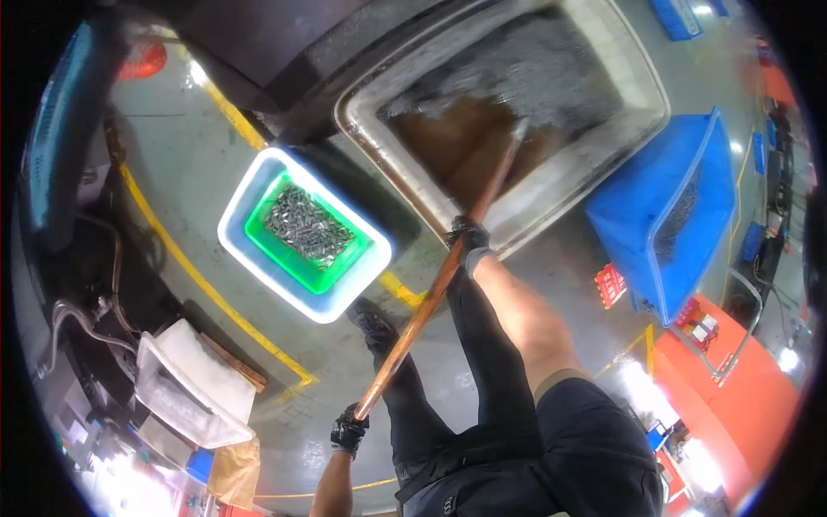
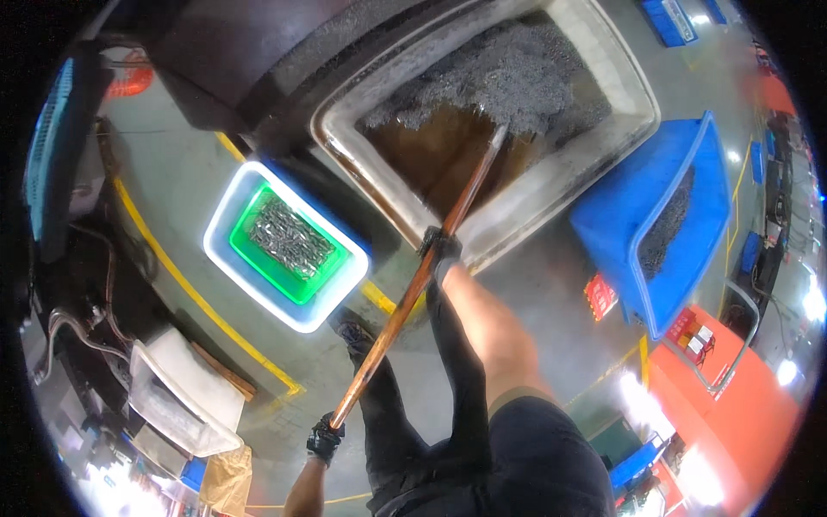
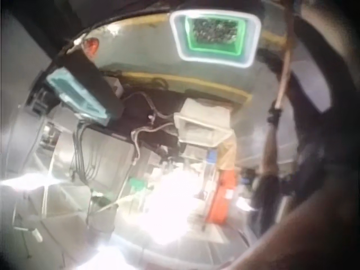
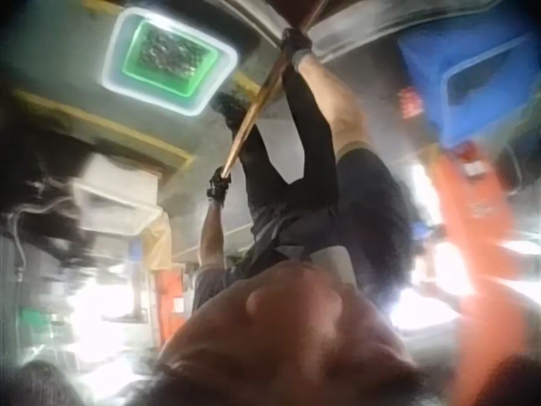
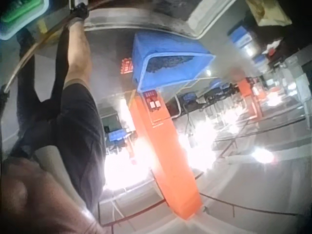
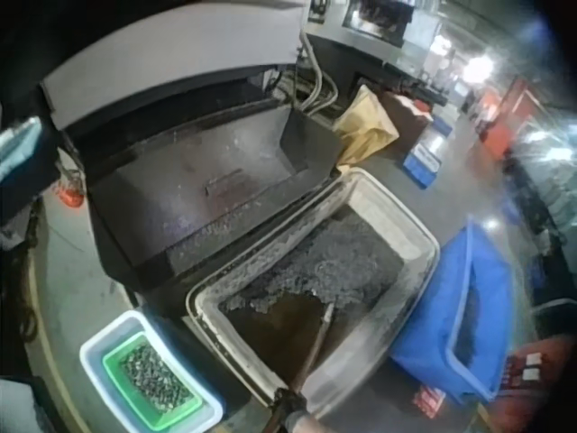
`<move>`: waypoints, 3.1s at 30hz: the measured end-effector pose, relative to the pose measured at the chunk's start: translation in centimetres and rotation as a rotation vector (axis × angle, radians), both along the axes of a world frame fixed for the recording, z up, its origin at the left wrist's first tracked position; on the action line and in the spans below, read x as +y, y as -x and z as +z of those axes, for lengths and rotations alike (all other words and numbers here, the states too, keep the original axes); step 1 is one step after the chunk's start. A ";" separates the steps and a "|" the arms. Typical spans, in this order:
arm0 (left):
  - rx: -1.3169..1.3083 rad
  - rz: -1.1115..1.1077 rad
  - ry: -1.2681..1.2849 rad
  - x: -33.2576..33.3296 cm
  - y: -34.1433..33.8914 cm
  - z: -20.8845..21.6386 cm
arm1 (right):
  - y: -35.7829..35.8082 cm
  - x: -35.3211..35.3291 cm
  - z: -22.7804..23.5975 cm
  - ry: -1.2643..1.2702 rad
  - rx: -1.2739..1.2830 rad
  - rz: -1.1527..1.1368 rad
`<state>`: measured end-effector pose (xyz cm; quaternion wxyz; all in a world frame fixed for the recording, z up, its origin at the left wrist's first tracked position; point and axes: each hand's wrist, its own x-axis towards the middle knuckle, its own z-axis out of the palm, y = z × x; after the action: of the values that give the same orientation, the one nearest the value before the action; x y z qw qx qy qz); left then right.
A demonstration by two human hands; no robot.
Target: Stirring and moving small industrial parts in a liquid bath using a long-handled rake.
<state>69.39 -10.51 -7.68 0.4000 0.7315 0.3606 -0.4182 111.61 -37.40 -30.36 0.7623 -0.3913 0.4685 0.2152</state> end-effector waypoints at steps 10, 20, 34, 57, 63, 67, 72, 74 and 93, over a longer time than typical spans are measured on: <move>-0.052 0.004 -0.023 -0.4 -3.3 12.4 | 0.2 0.3 11.7 0.002 -0.142 -0.015; -0.290 -0.253 -0.127 3.2 2.5 16.1 | 1.0 1.8 23.0 0.092 -0.178 -0.054; -0.385 -0.340 -0.198 7.9 7.9 27.1 | 6.4 5.8 32.7 0.014 -0.146 -0.039; -0.387 -0.328 -0.219 2.5 7.0 30.6 | 5.2 2.9 31.9 0.057 -0.180 0.115; -0.264 -0.313 -0.242 1.1 5.6 31.8 | 4.9 1.7 30.7 -0.078 -0.239 0.006; -0.318 -0.348 -0.221 1.0 5.6 31.7 | 4.4 1.0 29.7 -0.066 -0.198 -0.063; -0.323 -0.315 -0.180 0.2 5.4 32.1 | 4.3 0.0 28.3 -0.071 -0.264 -0.022; -0.302 -0.296 -0.193 -0.1 5.6 32.3 | 4.1 0.6 28.5 -0.054 -0.198 -0.039; -0.440 -0.461 -0.257 1.3 3.5 33.6 | 4.2 -3.2 35.1 -0.026 -0.125 -0.216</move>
<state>65.88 -9.25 25.90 0.2679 0.9108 0.1406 -0.2810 107.38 -40.60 4.78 0.8136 -0.3414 0.4567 0.1134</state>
